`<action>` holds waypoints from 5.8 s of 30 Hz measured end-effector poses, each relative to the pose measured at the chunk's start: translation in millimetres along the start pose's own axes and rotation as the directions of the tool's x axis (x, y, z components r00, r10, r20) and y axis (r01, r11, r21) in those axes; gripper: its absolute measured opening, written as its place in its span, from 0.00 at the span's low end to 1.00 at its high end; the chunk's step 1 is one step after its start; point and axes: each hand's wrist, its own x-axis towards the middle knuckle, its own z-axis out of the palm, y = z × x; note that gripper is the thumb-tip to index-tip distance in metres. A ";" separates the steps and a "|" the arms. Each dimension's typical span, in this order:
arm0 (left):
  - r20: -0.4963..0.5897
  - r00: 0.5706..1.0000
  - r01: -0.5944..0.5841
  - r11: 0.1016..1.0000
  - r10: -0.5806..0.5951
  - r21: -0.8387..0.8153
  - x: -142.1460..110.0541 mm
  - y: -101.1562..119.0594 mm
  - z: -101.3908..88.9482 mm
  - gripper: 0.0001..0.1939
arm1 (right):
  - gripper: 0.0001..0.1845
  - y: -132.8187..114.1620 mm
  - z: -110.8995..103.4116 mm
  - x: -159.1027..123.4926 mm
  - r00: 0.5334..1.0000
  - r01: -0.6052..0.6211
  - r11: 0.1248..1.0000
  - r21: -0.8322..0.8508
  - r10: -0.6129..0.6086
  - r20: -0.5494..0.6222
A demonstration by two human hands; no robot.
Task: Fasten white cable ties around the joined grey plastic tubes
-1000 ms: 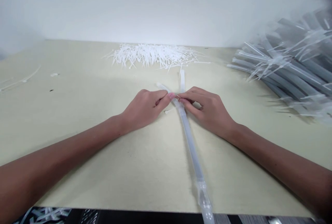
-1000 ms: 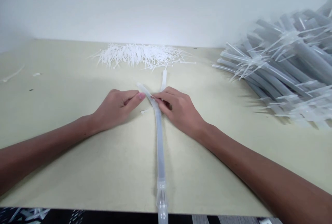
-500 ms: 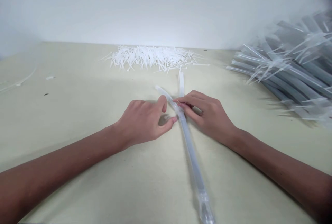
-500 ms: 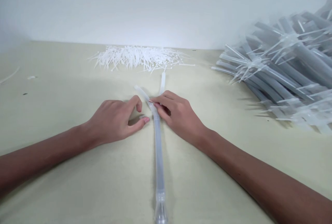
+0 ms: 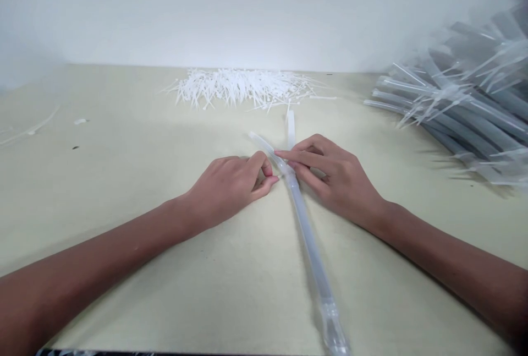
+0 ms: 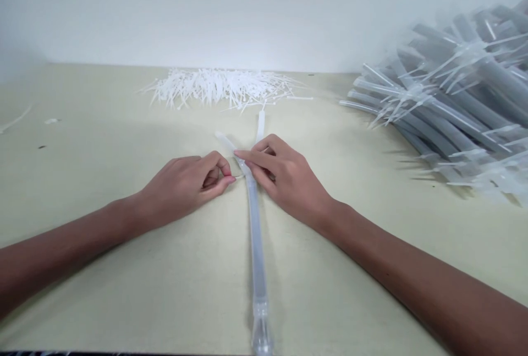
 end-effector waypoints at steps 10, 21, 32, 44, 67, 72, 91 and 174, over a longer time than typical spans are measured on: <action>0.014 0.999 0.037 0.988 -0.036 -0.150 1.6 -2.0 0.0 0.13 | 0.17 0.2 1.2 -2.4 0.999 0.032 0.999 0.044 -0.033 0.019; 0.021 0.998 0.063 0.977 -0.059 -0.203 2.1 -0.9 -1.6 0.10 | 0.15 -4.6 -3.9 -3.4 0.999 0.010 0.999 0.041 -0.012 0.046; 0.022 0.997 0.081 0.983 -0.078 -0.167 2.1 -0.3 -1.2 0.12 | 0.20 -2.7 -1.5 -5.1 0.997 0.077 0.997 -0.010 -0.077 0.030; -0.042 0.998 0.041 0.989 -0.047 -0.139 0.8 -1.8 0.9 0.11 | 0.20 -2.2 -1.5 -6.1 0.991 0.119 0.992 -0.045 -0.115 0.069; -0.229 0.965 0.031 0.919 -0.130 -0.392 1.6 2.0 -4.6 0.06 | 0.14 -0.4 0.0 -7.4 0.999 0.026 0.999 -0.038 -0.028 -0.042; -0.222 0.960 0.063 0.902 -0.172 -0.426 1.5 3.8 -5.0 0.06 | 0.16 0.5 0.8 -7.8 0.999 0.039 0.999 -0.036 -0.040 -0.036; -0.158 0.984 0.010 0.908 -0.084 -0.419 1.6 2.4 1.6 0.05 | 0.16 -0.6 0.0 -6.7 0.997 0.073 0.997 0.002 -0.073 -0.013; -0.191 0.981 -0.089 0.957 0.037 -0.276 2.3 3.0 7.0 0.12 | 0.16 -1.7 1.7 -4.9 0.986 0.165 0.983 -0.083 -0.166 -0.002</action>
